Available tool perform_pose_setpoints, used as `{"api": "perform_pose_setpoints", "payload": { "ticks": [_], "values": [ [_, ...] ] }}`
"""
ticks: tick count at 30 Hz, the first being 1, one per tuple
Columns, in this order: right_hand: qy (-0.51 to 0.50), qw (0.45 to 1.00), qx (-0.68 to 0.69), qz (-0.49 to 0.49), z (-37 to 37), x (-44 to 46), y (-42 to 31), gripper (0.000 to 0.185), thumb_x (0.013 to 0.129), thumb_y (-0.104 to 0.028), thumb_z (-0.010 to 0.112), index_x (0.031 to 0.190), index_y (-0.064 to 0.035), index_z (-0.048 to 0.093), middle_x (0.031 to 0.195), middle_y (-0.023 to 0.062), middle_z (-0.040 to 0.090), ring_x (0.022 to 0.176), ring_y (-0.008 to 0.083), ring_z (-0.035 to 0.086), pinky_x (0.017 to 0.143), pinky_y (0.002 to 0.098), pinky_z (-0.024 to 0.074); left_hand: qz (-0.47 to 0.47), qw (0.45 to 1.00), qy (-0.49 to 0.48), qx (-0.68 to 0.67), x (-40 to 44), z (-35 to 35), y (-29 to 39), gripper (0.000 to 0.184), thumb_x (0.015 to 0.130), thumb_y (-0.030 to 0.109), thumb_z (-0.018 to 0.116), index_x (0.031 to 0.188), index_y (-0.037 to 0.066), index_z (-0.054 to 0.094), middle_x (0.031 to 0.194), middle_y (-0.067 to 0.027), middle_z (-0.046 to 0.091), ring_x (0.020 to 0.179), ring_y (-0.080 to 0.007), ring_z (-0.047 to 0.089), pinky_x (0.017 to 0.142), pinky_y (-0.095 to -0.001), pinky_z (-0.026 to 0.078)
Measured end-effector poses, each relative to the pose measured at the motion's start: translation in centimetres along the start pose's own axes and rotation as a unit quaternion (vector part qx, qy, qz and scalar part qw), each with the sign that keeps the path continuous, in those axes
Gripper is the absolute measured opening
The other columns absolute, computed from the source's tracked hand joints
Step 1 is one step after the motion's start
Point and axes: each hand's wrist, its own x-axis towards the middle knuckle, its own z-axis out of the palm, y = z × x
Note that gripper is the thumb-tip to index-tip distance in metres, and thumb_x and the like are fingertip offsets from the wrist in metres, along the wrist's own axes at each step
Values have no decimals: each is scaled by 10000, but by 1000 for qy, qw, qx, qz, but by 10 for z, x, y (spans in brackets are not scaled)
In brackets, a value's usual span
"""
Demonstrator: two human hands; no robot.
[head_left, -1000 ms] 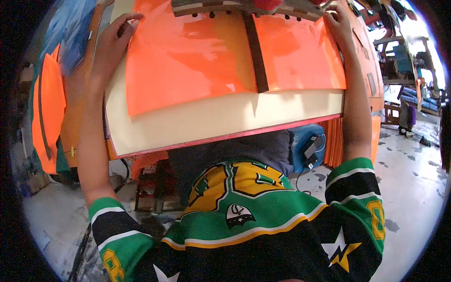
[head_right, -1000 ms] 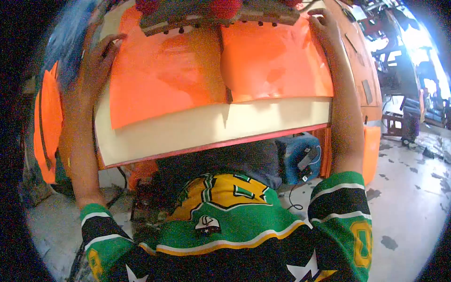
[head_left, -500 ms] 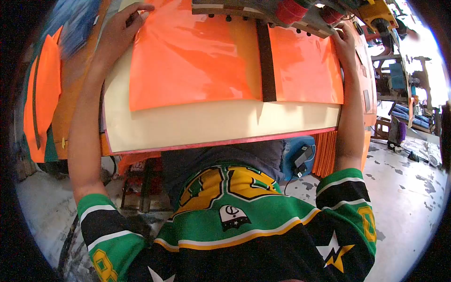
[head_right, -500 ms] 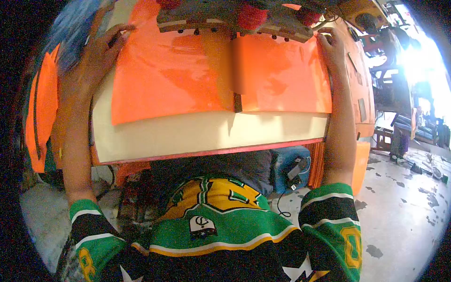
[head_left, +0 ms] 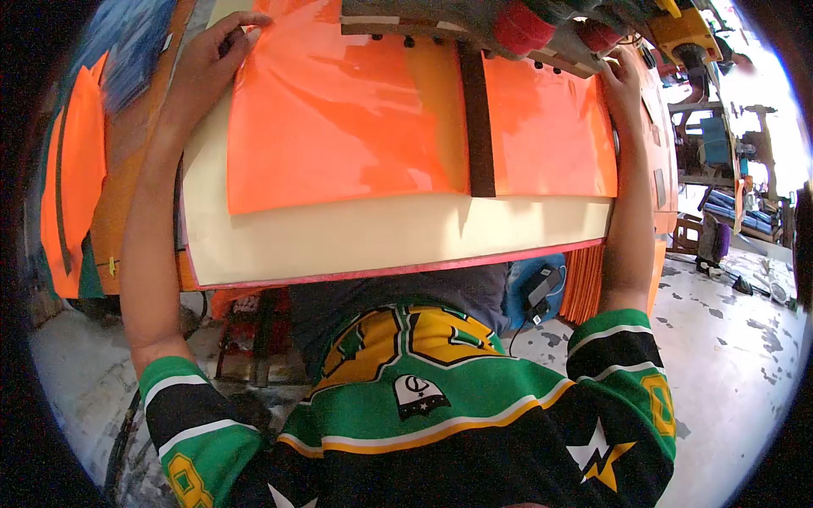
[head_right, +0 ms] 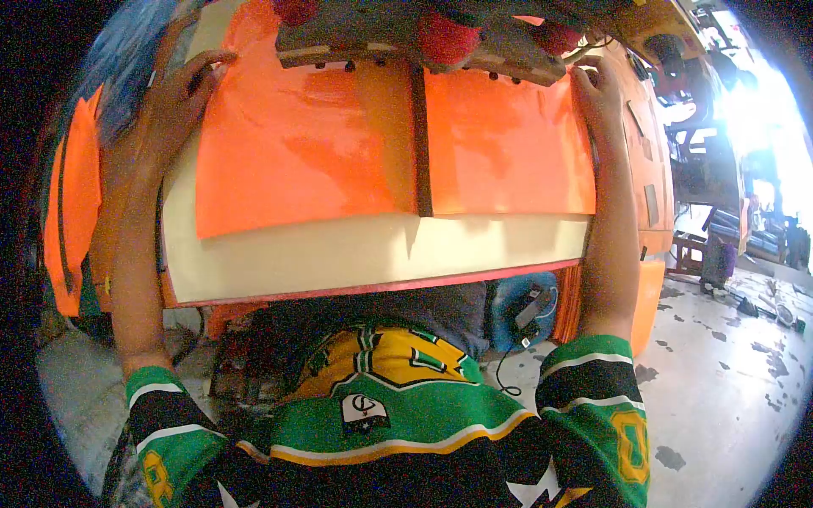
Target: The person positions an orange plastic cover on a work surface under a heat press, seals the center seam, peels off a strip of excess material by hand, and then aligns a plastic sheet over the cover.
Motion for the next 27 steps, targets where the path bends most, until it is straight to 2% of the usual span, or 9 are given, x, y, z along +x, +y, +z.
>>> {"api": "perform_pose_setpoints", "payload": {
  "ticks": [5,6,8,14,16,18,25,26,27],
  "values": [
    [-3,1000,11,4,-2,-1,-4,158,967,-126,670,1101,-44,653,804,7,617,641,61,485,540,246,363,-18,999,13,-35,-2,-2,7,262,1049,147,583,1283,111,696,733,57,439,665,-62,407,585,-258,349],
    [-2,1000,2,10,-3,0,-3,159,968,-125,667,1104,-43,653,809,9,622,641,62,484,540,247,364,-67,997,-33,15,0,-7,13,283,1070,239,567,1297,127,691,1043,-51,541,812,-143,546,723,-315,448],
    [-13,1000,-13,-6,-6,1,-1,166,975,-117,651,1122,-39,652,861,34,652,682,76,511,578,252,392,-116,988,-77,63,2,-18,31,321,1090,332,550,1312,143,687,1352,-159,642,958,-225,685,861,-372,547],
    [-34,999,-29,-31,-13,1,0,181,995,-97,629,1160,-24,639,1017,61,689,845,114,603,724,275,475,28,988,23,148,-2,-14,38,279,1082,308,570,1282,165,700,1026,-111,715,840,-221,651,768,-365,536],
    [-33,998,-36,-47,-15,2,0,181,1000,-89,622,1167,-21,636,1049,59,690,882,121,618,762,279,490,-57,992,-31,106,-2,-17,47,259,1074,286,583,1277,171,698,981,-106,682,800,-221,632,748,-376,530],
    [-49,998,-46,-11,-18,2,-2,180,1004,-69,612,1177,-24,633,1100,66,687,951,138,633,843,284,500,-57,989,-33,129,-1,-18,52,262,1075,288,582,1280,169,694,965,-108,677,791,-217,626,746,-377,527],
    [-49,996,-42,-62,-23,6,9,142,986,-47,635,1127,-37,648,1043,42,663,954,147,634,850,284,501,-66,993,-44,91,3,-13,41,269,1080,286,576,1286,160,696,960,-112,666,826,-226,644,761,-360,535],
    [-72,995,-29,-58,-24,7,14,194,1007,-63,624,1199,-34,628,1112,37,660,1022,148,639,901,293,502,-64,993,-44,91,3,-7,30,269,1080,286,576,1286,160,696,960,-112,666,826,-226,644,761,-360,535],
    [-93,994,-18,-54,-27,9,20,248,1029,-80,613,1271,-31,607,1181,32,657,1090,149,645,952,302,502,-23,998,-9,60,4,2,15,251,1065,237,592,1262,129,703,827,-52,577,731,-157,539,672,-320,453]
  ]
}}
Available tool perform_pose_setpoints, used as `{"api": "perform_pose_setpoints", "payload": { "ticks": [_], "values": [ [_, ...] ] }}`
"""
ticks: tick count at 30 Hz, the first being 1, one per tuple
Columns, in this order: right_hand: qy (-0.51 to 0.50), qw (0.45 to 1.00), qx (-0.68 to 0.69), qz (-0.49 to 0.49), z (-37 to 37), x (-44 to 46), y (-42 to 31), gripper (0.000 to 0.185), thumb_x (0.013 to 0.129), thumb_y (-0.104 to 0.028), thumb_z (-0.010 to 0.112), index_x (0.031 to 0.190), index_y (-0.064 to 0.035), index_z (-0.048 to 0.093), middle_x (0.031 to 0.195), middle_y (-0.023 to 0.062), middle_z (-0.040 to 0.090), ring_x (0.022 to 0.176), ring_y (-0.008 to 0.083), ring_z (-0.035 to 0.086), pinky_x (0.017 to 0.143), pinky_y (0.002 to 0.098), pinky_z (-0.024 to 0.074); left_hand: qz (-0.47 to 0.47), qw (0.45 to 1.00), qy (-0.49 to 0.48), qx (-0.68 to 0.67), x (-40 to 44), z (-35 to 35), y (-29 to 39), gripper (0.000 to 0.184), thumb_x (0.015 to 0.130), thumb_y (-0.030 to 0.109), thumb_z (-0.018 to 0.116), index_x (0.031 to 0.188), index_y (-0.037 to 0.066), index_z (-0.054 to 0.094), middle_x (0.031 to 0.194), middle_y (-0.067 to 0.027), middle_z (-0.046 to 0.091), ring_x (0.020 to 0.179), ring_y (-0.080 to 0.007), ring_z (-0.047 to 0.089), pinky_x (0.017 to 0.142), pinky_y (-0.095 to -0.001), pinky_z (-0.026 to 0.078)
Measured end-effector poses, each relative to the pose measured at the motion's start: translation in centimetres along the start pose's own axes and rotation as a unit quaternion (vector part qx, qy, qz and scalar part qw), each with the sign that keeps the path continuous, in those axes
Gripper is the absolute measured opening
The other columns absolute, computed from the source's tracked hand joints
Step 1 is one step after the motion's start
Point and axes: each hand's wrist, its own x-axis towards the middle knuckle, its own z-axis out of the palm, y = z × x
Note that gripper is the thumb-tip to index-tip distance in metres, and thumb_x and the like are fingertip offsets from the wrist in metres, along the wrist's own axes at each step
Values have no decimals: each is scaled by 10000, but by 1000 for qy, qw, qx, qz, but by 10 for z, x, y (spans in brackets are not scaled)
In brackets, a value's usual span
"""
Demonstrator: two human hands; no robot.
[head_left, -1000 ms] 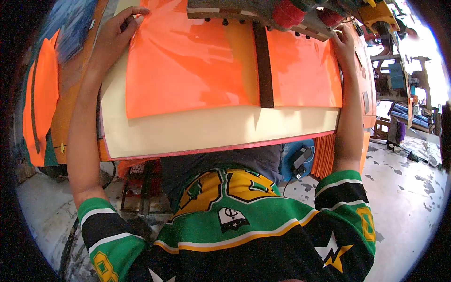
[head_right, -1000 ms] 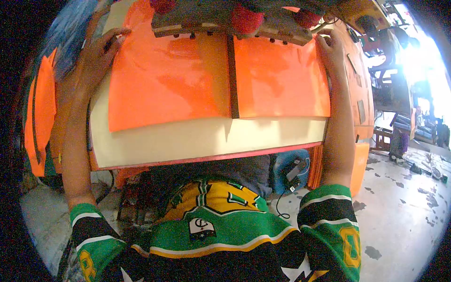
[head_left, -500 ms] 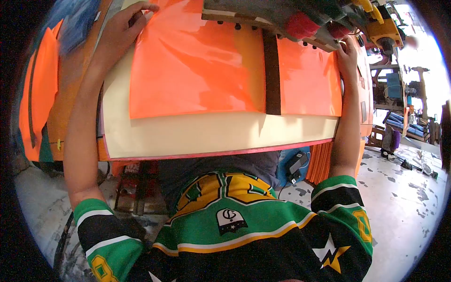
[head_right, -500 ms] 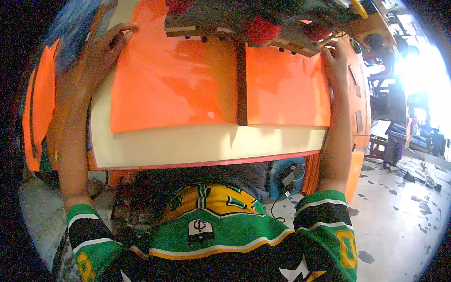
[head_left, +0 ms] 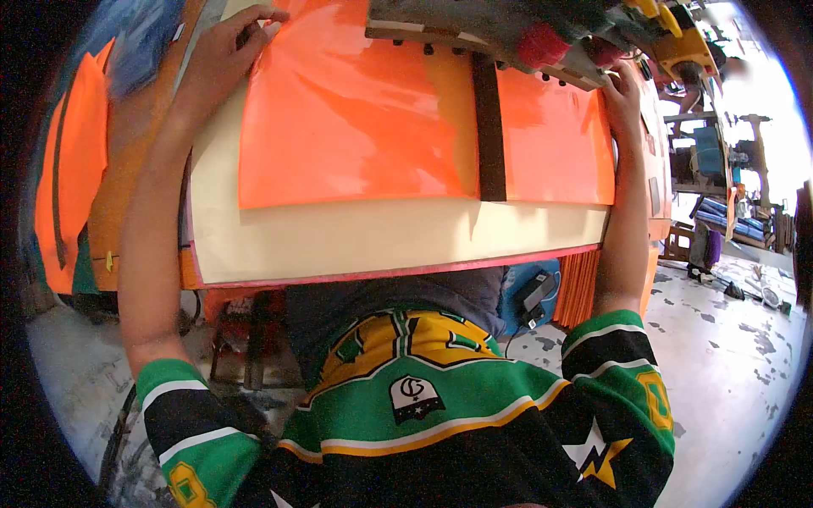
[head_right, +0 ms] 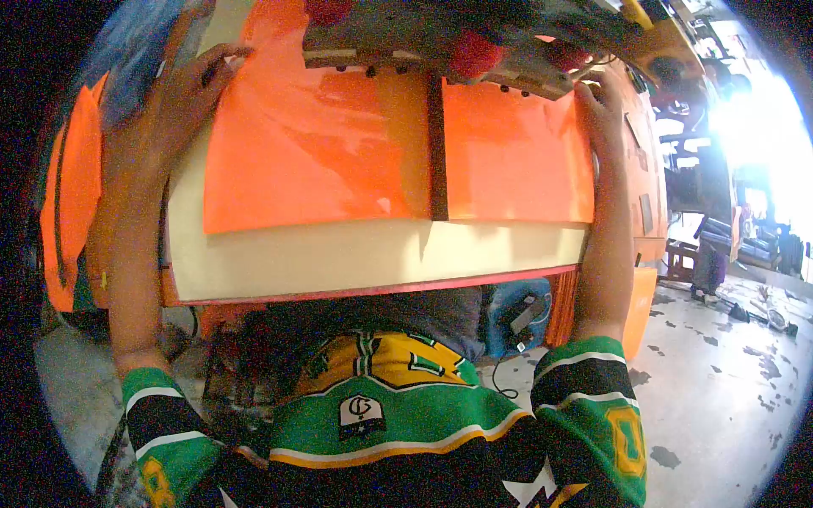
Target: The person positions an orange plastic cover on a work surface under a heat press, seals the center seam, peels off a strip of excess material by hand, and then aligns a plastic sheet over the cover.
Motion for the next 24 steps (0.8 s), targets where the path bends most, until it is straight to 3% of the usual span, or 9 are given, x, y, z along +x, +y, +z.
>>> {"api": "perform_pose_setpoints", "payload": {
  "ticks": [2,6,7,11,13,15,18,21,24],
  "values": [
    [-1,1000,-9,16,-2,3,3,237,1028,-80,616,1260,-32,608,1168,32,657,1076,148,648,944,295,502,50,998,35,-33,4,9,-4,233,1049,187,607,1238,98,709,693,7,487,636,-89,434,582,-280,371],
    [86,994,14,73,15,-6,-7,208,997,-164,679,1158,-37,646,790,6,628,663,57,520,550,241,378,30,998,49,-35,1,11,8,230,1037,207,632,1220,94,712,681,-15,491,632,-103,449,585,-292,379],
    [81,989,16,119,14,-8,-9,257,997,-181,681,1207,-38,641,811,16,635,665,57,522,544,246,379,25,998,53,-18,-1,10,11,224,1034,208,635,1211,94,713,681,-14,491,634,-103,451,586,-293,380],
    [115,987,25,111,14,-27,-23,346,1000,-203,680,1298,-42,613,846,21,639,664,67,526,536,260,387,13,999,51,6,-16,2,38,240,1022,206,649,1216,72,693,688,-3,494,640,-94,442,585,-287,373],
    [-7,969,21,247,-6,-52,-80,411,1000,-222,690,1350,-37,581,901,34,658,699,80,556,594,255,432,-154,982,-27,-105,-27,-6,48,269,1010,189,661,1235,43,662,705,18,503,657,-80,440,590,-281,369],
    [-29,964,-46,261,-2,-83,-108,445,1000,-250,688,1375,-45,566,920,34,662,710,92,572,635,258,456,-152,972,-21,-176,-48,3,35,298,995,174,676,1249,24,640,735,36,509,669,-71,430,599,-276,365],
    [20,968,47,247,14,-132,-113,482,1000,-272,681,1409,-58,544,843,26,640,702,99,566,631,276,462,-203,959,-48,-190,-100,-5,74,298,1002,159,667,1268,28,635,763,34,519,681,-74,431,614,-270,363],
    [77,976,-5,202,23,-165,-116,496,1003,-280,664,1446,-100,531,755,36,612,680,113,558,608,313,463,-89,981,3,-172,-134,9,88,280,1016,145,644,1271,29,648,796,21,537,695,-79,424,622,-262,359],
    [112,940,-207,248,38,-172,-156,449,1016,-268,625,1453,-192,558,724,105,606,669,188,599,649,367,495,-167,978,72,-98,-144,16,117,231,1035,110,592,1222,18,694,874,-3,596,746,-92,463,670,-247,399]
  ]
}}
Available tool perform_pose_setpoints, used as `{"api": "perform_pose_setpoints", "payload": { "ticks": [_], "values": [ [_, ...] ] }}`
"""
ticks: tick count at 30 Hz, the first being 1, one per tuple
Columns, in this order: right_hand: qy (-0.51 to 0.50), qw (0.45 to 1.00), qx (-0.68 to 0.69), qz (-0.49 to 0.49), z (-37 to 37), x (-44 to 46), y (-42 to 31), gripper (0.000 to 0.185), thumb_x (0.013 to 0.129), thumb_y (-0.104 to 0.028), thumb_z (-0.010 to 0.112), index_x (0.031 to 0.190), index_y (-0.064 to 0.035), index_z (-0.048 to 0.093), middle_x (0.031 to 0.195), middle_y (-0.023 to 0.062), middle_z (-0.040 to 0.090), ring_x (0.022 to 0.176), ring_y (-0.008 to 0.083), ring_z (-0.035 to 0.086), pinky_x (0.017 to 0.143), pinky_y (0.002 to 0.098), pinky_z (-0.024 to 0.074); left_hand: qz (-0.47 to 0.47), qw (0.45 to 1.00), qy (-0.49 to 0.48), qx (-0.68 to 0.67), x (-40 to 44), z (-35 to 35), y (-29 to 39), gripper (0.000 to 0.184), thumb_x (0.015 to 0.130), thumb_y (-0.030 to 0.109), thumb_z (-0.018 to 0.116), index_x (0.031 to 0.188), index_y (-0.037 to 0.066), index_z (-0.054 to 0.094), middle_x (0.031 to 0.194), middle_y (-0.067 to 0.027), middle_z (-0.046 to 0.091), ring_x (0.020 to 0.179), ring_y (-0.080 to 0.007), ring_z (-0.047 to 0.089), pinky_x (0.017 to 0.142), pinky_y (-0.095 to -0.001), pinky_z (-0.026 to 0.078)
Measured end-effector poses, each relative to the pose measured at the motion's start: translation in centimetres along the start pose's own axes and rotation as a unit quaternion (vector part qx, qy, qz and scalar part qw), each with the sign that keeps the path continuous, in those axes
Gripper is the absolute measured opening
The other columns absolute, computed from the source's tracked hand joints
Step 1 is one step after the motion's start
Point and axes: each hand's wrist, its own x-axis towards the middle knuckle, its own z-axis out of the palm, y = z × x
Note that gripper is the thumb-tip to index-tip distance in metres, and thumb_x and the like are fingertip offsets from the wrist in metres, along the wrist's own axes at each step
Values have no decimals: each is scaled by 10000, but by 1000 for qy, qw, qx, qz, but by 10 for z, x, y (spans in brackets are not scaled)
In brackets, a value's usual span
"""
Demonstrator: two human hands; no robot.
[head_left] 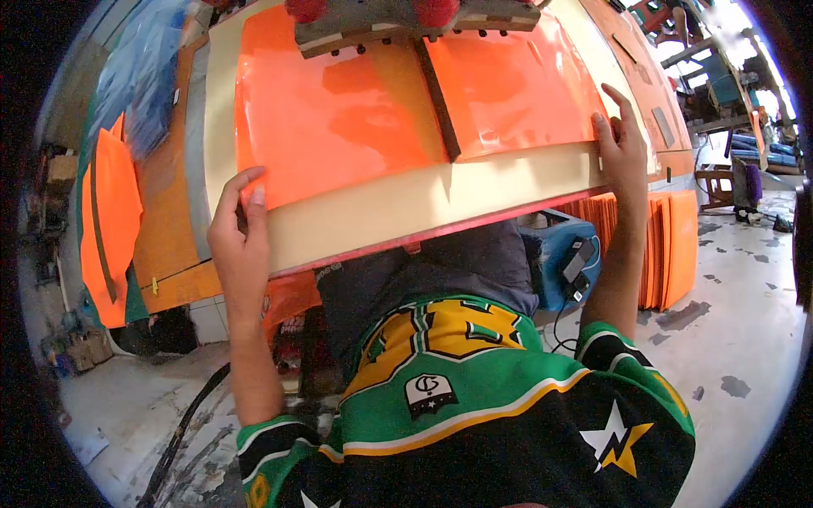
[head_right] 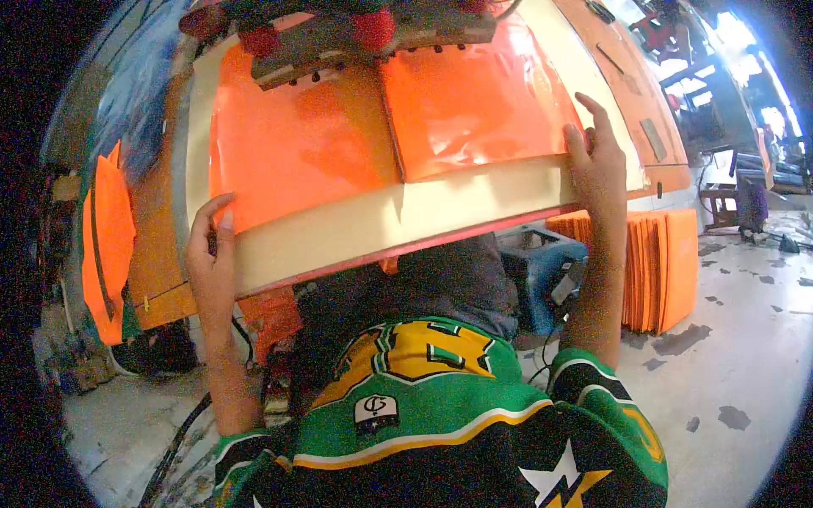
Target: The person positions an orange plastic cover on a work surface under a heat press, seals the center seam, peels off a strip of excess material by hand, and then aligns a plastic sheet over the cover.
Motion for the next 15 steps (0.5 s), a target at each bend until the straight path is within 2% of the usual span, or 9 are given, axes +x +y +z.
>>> {"api": "perform_pose_setpoints", "payload": {
  "ticks": [1,3,4,6,8,10,12,14,15],
  "values": [
    [0,1000,-1,1,5,-6,-4,449,1016,-268,625,1453,-192,558,724,105,606,669,188,599,649,367,495,0,1000,-1,-1,-2,3,-2,231,1035,110,592,1222,18,694,874,-3,596,746,-92,463,670,-247,399],
    [78,996,7,-38,15,-11,-11,391,1015,-260,612,1401,-192,609,727,130,608,666,237,622,659,383,506,-3,999,51,-9,-3,7,-4,237,1036,88,575,1220,15,705,924,-28,659,768,-112,532,705,-265,449],
    [63,998,-25,-1,12,-13,-25,331,1012,-242,608,1335,-189,659,783,162,664,711,284,667,706,412,525,-5,998,56,-11,-3,8,-5,237,1036,88,575,1220,15,705,924,-28,659,768,-112,532,705,-265,449],
    [75,996,-34,-33,19,-12,-19,308,1014,-235,604,1309,-184,674,835,172,692,762,310,689,740,423,535,-7,998,64,8,-4,9,-5,284,1058,154,562,1264,17,701,1230,-120,729,1169,-217,654,1044,-346,468],
    [98,993,-24,-68,24,-12,-17,259,1016,-199,586,1239,-164,712,1000,186,745,921,363,728,838,445,551,-20,997,74,9,-5,12,-2,286,1055,150,563,1262,17,707,1230,-128,732,1165,-218,659,1037,-350,476],
    [92,992,-39,-72,26,-10,-17,277,1017,-173,580,1262,-160,708,1057,164,755,946,329,737,841,415,553,-33,996,82,11,-2,15,-4,288,1051,146,564,1261,17,713,1231,-136,734,1161,-218,665,1030,-354,484],
    [90,992,-54,-72,28,-12,-15,297,1018,-147,575,1285,-155,704,1114,143,765,972,295,747,845,386,555,34,991,128,25,0,21,-10,245,1018,76,582,1201,38,740,986,-112,712,789,-165,624,712,-309,498],
    [114,989,-45,-88,32,-10,-12,260,1009,-158,569,1222,-140,716,1069,158,753,976,357,728,861,441,556,18,992,125,20,-1,23,-9,242,1017,87,590,1200,40,742,961,-105,702,773,-166,615,697,-311,490],
    [120,988,-43,-93,32,-8,-13,260,1009,-158,569,1222,-140,716,1069,158,753,976,357,728,861,441,556,-3,993,118,16,0,24,-8,241,1016,97,597,1199,42,744,935,-98,693,757,-167,607,682,-314,482]
  ]
}}
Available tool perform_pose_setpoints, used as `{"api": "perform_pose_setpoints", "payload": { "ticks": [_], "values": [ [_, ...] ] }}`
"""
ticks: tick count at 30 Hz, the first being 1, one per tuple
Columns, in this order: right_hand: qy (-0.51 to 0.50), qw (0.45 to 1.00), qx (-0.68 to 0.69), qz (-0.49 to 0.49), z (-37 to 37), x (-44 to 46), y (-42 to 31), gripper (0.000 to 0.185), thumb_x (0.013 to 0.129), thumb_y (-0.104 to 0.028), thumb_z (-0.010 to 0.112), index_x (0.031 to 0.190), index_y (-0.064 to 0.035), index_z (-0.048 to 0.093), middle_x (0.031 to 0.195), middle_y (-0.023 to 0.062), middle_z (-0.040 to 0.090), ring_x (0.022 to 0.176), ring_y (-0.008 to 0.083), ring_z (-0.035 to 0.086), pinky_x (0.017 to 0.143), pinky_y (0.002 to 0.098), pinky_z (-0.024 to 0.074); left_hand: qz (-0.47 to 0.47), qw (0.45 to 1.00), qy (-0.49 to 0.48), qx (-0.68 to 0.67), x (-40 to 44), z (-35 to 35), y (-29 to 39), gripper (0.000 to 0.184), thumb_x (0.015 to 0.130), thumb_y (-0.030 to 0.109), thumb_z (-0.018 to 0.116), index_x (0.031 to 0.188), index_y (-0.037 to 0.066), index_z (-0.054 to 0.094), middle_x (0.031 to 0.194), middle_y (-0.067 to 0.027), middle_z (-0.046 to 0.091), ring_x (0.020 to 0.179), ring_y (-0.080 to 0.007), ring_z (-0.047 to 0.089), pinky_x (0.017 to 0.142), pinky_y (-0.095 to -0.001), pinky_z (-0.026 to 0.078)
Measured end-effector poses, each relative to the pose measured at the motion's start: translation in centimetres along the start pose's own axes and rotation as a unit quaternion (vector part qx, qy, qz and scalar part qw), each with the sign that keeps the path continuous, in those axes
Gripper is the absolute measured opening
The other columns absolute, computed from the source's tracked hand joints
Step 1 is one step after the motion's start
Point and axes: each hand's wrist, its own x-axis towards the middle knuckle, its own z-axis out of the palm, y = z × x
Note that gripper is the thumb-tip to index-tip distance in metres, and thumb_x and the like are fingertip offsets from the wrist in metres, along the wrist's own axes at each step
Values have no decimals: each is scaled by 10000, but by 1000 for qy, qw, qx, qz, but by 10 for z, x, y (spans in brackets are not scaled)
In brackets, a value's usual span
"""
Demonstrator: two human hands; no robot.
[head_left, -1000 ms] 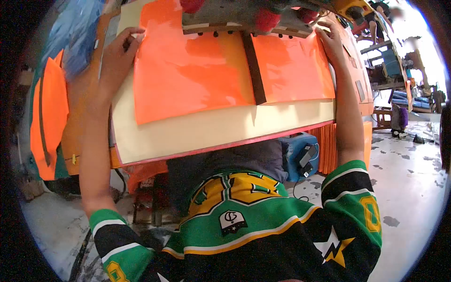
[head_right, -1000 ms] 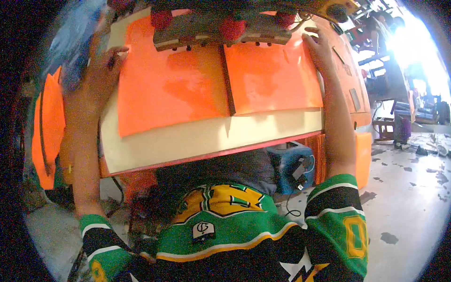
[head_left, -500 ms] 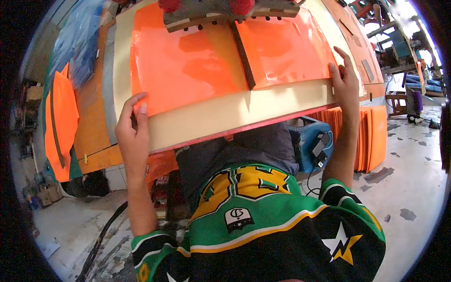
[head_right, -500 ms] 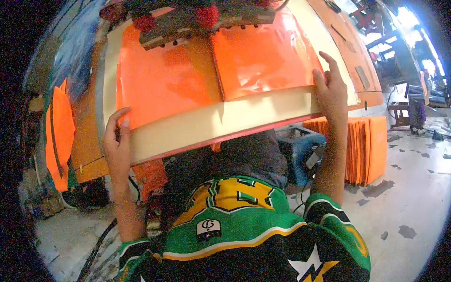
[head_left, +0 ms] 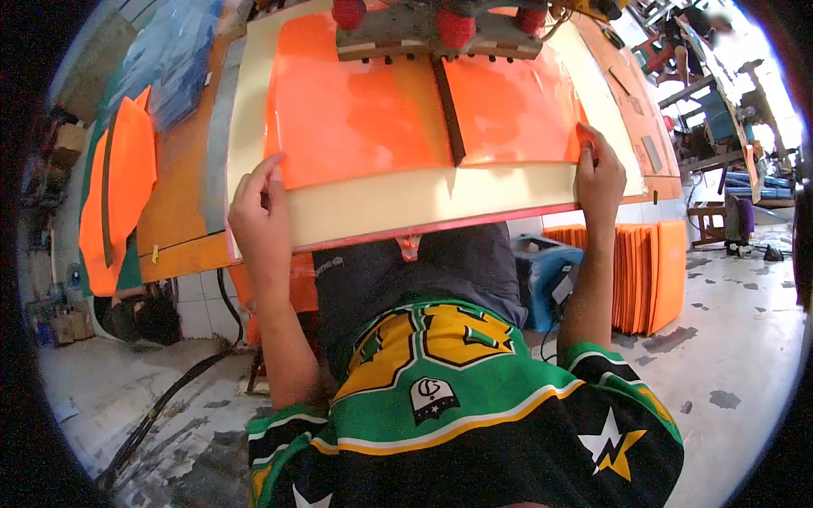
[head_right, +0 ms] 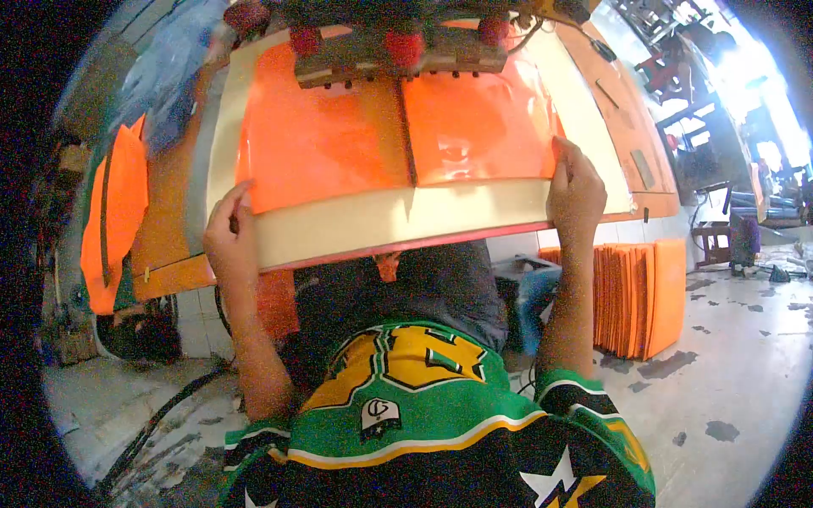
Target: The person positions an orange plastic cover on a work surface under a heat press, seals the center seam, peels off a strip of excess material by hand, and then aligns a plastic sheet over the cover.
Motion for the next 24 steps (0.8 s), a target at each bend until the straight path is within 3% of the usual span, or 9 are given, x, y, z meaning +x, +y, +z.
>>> {"api": "perform_pose_setpoints", "payload": {
  "ticks": [7,9,13,19,21,24],
  "values": [
    [1,1000,-20,11,0,-2,-2,246,1004,-154,582,1195,-131,735,1079,161,753,993,354,726,872,439,553,43,999,16,23,-1,1,0,231,1025,129,602,1183,41,745,892,-105,669,726,-199,594,670,-343,473],
    [9,1000,-21,-4,0,-2,-2,241,1009,-160,579,1184,-135,743,1085,158,754,994,353,726,872,439,553,3,999,-27,40,-1,-3,5,262,1044,123,565,1234,45,728,1121,-155,743,999,-263,707,880,-358,535],
    [-1,1000,-30,-8,-1,-2,-1,246,1017,-169,572,1187,-135,746,1092,163,752,998,353,725,875,438,553,29,999,-12,40,-1,-1,1,261,1042,113,563,1234,46,726,1103,-151,741,954,-259,700,856,-358,535],
    [-10,1000,-8,-7,-1,1,6,252,1024,-180,564,1181,-120,752,1093,168,752,1006,355,723,886,437,550,-11,999,-31,29,0,0,4,250,1044,115,567,1215,44,734,1111,-151,744,968,-267,703,859,-364,538],
    [-15,1000,-11,-23,0,3,10,307,1006,-108,543,1239,-125,743,1119,152,764,1010,307,741,870,389,555,17,999,-19,38,0,1,2,250,1049,141,573,1210,43,737,1124,-152,745,991,-270,706,871,-367,540],
    [-20,1000,0,-12,-1,3,9,314,1006,-107,536,1238,-122,745,1129,151,765,1014,301,743,876,382,556,29,999,-15,38,0,3,-1,259,1053,169,577,1215,44,736,1126,-154,745,1002,-276,707,880,-372,541]
  ]
}}
